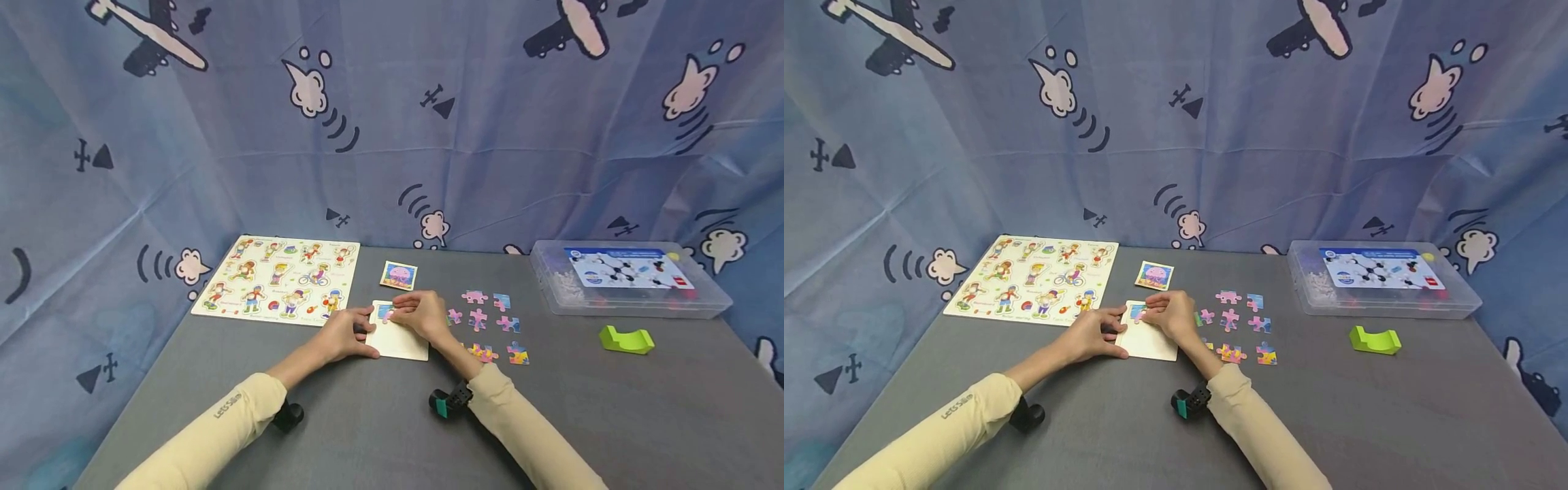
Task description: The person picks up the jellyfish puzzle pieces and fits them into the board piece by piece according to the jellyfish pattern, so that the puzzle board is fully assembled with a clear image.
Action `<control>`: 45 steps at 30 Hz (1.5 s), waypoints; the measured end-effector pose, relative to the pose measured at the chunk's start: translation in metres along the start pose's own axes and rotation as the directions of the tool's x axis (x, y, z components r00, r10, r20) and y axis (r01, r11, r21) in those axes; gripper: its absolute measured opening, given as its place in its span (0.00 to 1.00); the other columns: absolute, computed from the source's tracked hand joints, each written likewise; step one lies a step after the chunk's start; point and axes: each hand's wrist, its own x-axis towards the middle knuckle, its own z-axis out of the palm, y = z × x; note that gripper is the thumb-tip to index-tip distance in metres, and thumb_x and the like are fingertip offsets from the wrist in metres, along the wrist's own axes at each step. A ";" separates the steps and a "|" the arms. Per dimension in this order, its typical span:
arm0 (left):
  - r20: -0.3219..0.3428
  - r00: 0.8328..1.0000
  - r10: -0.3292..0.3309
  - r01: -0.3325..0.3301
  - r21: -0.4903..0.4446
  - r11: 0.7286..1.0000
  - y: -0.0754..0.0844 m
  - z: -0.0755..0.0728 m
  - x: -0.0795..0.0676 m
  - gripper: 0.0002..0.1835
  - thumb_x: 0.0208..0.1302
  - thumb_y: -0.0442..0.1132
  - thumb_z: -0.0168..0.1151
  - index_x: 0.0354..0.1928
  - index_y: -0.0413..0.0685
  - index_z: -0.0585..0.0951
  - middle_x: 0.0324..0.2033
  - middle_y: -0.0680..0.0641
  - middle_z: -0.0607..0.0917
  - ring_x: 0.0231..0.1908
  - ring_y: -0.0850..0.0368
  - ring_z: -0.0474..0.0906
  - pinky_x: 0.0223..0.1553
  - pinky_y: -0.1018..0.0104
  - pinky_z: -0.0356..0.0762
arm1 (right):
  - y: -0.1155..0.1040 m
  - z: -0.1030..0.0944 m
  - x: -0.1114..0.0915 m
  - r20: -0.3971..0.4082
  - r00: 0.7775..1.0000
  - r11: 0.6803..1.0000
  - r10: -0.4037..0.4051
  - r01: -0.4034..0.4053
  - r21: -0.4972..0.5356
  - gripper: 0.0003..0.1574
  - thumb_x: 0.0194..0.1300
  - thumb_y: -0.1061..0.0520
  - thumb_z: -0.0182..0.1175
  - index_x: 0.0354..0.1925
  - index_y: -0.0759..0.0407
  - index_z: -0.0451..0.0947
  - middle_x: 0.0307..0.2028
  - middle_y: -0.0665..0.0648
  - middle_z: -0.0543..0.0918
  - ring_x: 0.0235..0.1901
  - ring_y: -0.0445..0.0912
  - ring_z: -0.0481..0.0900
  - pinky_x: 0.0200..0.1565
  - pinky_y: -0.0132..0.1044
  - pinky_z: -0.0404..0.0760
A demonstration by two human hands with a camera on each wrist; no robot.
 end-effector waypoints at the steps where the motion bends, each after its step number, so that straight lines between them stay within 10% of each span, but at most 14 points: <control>1: 0.000 1.000 0.001 -0.001 0.000 1.000 0.000 0.000 0.000 0.22 0.37 0.33 0.81 0.38 0.32 0.85 0.61 0.35 0.73 0.45 0.47 0.83 0.38 0.74 0.82 | 0.000 0.001 0.001 -0.002 1.000 1.000 -0.007 0.007 -0.006 0.15 0.46 0.69 0.74 0.36 0.68 0.85 0.29 0.62 0.87 0.29 0.49 0.87 0.30 0.34 0.85; 31: 0.010 1.000 -0.012 0.012 -0.014 1.000 -0.002 0.002 0.000 0.21 0.38 0.33 0.81 0.37 0.32 0.84 0.62 0.35 0.72 0.45 0.47 0.83 0.39 0.74 0.82 | -0.002 0.008 0.000 0.017 1.000 0.998 0.013 -0.014 0.069 0.15 0.47 0.74 0.71 0.37 0.70 0.82 0.30 0.64 0.87 0.31 0.50 0.87 0.28 0.29 0.83; 45: 0.009 1.000 -0.023 0.023 0.011 1.000 0.001 -0.001 0.000 0.22 0.38 0.34 0.81 0.38 0.33 0.85 0.62 0.36 0.72 0.49 0.47 0.81 0.40 0.74 0.82 | 0.004 -0.016 0.003 0.075 0.995 0.924 0.061 -0.084 0.372 0.20 0.54 0.75 0.65 0.47 0.80 0.75 0.43 0.76 0.81 0.35 0.47 0.85 0.37 0.28 0.83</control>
